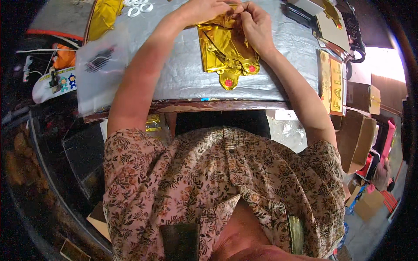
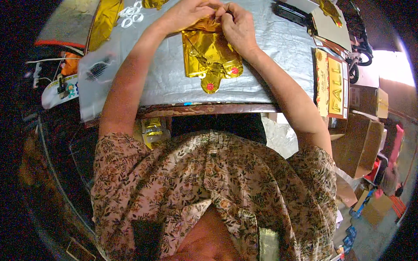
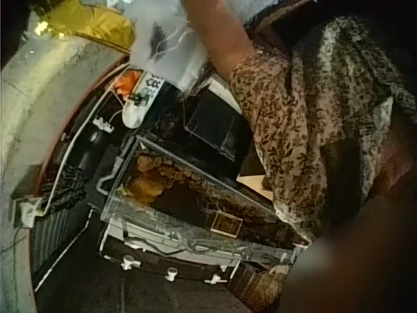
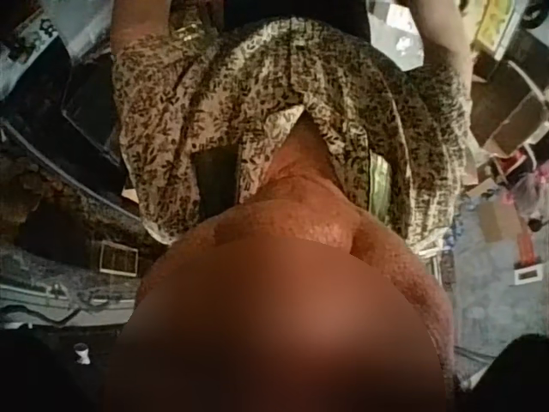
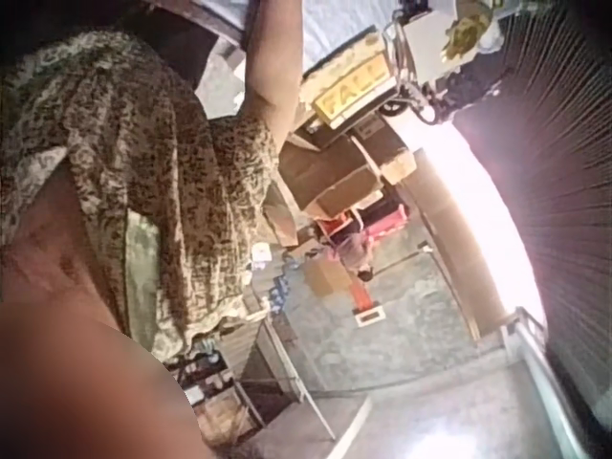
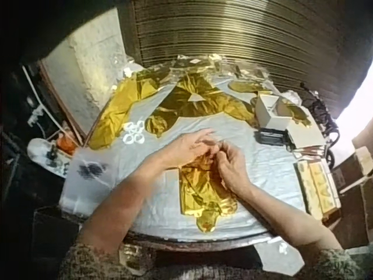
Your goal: Folding gold foil balloons into compact rectangular shapes for packaging.
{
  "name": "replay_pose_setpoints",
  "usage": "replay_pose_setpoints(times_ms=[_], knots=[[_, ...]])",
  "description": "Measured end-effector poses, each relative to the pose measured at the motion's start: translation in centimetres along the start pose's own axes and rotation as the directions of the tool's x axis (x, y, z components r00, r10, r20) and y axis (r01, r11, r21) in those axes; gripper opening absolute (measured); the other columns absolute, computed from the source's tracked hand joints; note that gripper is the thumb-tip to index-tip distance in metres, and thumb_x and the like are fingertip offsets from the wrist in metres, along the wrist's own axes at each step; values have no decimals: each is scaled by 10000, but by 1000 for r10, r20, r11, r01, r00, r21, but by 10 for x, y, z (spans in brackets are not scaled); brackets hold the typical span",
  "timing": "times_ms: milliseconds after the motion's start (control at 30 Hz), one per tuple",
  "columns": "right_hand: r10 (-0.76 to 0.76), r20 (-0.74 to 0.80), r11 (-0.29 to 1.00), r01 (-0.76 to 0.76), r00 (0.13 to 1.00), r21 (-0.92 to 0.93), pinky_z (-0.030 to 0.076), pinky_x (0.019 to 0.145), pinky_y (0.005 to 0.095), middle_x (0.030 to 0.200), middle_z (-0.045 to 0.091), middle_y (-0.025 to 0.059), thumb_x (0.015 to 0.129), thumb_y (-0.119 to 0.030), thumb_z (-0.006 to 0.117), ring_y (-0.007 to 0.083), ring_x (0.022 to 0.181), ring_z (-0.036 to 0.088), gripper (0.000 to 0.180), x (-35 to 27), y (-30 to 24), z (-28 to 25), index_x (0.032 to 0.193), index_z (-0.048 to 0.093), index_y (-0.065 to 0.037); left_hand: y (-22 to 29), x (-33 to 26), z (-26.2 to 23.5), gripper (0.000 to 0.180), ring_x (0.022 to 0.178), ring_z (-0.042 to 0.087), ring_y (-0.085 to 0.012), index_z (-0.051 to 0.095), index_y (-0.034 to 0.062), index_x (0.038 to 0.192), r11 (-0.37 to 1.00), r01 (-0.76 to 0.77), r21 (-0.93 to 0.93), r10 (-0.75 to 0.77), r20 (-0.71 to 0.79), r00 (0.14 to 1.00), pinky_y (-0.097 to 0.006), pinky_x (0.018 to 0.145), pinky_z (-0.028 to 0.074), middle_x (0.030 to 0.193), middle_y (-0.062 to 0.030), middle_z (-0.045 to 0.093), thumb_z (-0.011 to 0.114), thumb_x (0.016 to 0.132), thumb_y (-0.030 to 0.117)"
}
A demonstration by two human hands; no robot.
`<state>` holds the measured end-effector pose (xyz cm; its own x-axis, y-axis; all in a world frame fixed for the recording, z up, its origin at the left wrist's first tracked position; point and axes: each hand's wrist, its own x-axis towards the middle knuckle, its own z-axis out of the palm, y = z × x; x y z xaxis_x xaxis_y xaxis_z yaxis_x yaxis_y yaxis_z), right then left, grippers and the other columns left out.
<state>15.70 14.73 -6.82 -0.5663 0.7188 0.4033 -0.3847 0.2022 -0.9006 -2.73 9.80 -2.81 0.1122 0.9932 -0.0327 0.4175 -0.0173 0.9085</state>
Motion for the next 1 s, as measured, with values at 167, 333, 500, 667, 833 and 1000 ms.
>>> replay_pose_setpoints(times_ms=[167,333,500,667,833,1000], knots=[[152,-110,963,-172,982,-207,382,565,220,790,607,-28,974,-1,436,48,653,475,192,-3,0,-8,885,597,-55,-1,-20,-27,271,998,702,-193,694,11,1262,994,-61,95,72,-115,991,-316,855,551,1197,-111,737,616,1013,84],[-182,140,747,230,973,-623,483,700,346,727,611,109,978,-63,539,215,718,586,256,3,23,-18,1173,704,-47,-43,-37,-42,185,968,711,-204,762,8,1121,761,-648,26,641,-177,747,-336,847,549,1050,-109,771,659,988,88],[-50,238,638,215,970,-740,503,790,432,892,613,165,958,-128,635,333,837,619,333,-3,2,-5,1281,714,-142,-9,-65,-33,242,815,711,-219,762,-15,1048,960,104,260,5,-388,922,-358,730,544,970,-155,767,713,958,204],[38,389,368,349,920,-862,515,771,456,1017,595,150,933,-152,675,368,869,618,321,5,-26,16,1245,739,-192,-63,-58,-32,346,660,686,-247,755,-30,897,927,11,374,153,-406,901,-390,632,518,765,-188,712,739,924,315],[55,354,411,302,934,-860,521,768,438,1013,593,150,940,-171,674,356,896,634,311,3,-22,10,1246,728,-164,-2,-58,-17,420,568,661,-264,741,-15,751,917,264,300,-105,-455,884,-408,587,497,610,-174,655,764,881,385],[58,349,460,286,935,-841,524,786,441,1025,597,160,963,-199,658,376,922,637,306,4,-18,9,1259,710,-143,0,-54,-21,433,537,650,-239,744,-13,719,878,382,287,-244,-418,875,-390,565,499,582,-142,654,777,864,394]])
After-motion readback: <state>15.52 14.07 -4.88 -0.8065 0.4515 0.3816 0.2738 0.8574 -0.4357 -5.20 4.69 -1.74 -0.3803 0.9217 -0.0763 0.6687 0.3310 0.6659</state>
